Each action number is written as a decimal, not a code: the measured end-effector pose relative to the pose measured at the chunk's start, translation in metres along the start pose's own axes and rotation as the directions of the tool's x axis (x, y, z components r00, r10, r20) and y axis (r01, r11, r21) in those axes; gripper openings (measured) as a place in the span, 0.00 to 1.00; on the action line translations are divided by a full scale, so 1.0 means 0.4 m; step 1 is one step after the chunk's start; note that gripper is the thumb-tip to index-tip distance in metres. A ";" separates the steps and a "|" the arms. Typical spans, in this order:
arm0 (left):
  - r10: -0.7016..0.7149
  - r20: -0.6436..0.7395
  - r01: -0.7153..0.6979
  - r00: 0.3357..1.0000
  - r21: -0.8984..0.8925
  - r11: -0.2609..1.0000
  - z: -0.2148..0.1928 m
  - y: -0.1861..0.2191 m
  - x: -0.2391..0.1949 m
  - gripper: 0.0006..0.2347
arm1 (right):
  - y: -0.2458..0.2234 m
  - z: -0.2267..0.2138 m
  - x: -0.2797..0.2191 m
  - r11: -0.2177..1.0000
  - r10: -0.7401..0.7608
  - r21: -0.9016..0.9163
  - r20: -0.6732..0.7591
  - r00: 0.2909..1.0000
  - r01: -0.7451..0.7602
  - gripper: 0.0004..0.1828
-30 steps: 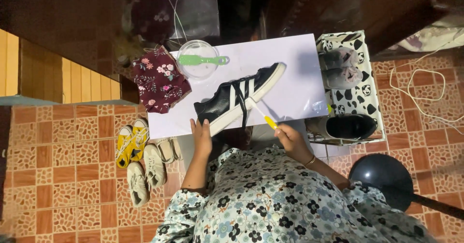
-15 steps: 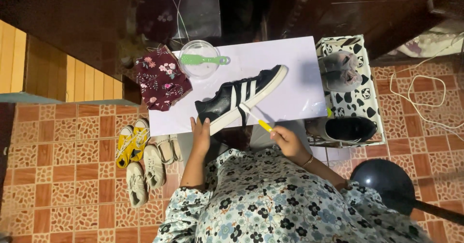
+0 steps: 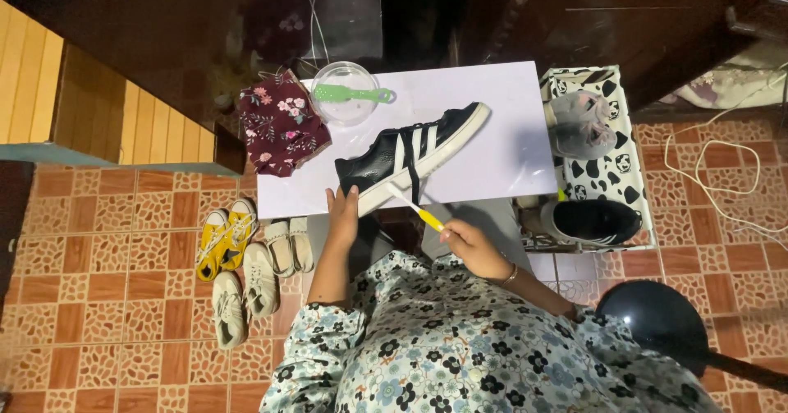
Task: The person cleans a black sneaker with white stripes using a floral cloth and a toothbrush. They wipe the upper and sole with the cloth, then scrub the white rubber sole and side stripes with the toothbrush, rotating the shoe to access different areas.
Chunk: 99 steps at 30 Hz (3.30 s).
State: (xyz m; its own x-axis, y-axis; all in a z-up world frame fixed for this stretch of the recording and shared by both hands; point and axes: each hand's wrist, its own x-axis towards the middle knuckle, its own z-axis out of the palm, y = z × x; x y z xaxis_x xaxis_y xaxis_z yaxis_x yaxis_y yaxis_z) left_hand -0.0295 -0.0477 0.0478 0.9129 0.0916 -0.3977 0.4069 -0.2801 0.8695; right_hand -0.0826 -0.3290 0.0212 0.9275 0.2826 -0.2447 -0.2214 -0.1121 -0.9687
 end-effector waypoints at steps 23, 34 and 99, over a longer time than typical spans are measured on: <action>0.027 -0.017 -0.027 0.999 -0.021 0.999 -0.005 0.038 -0.045 0.35 | 0.043 0.090 0.000 0.953 0.113 0.295 -0.118 0.987 -0.073 0.15; 0.033 -0.019 -0.034 0.999 -0.020 0.999 0.000 0.033 -0.039 0.36 | 0.012 0.100 -0.052 0.961 -0.010 0.274 -0.113 0.994 0.041 0.19; 0.009 0.001 -0.007 1.000 -0.410 0.912 0.074 0.039 0.061 0.38 | -0.059 0.030 -0.026 0.988 -0.148 0.010 -0.254 0.956 0.155 0.26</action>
State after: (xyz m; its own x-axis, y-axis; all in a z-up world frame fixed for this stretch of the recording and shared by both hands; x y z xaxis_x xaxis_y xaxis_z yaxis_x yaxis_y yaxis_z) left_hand -0.0018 -0.0782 0.0431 0.9163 0.0883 -0.3906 0.3774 0.1355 0.9161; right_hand -0.0907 -0.3178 0.0459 0.9958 0.0447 -0.0801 -0.0775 -0.0574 -0.9953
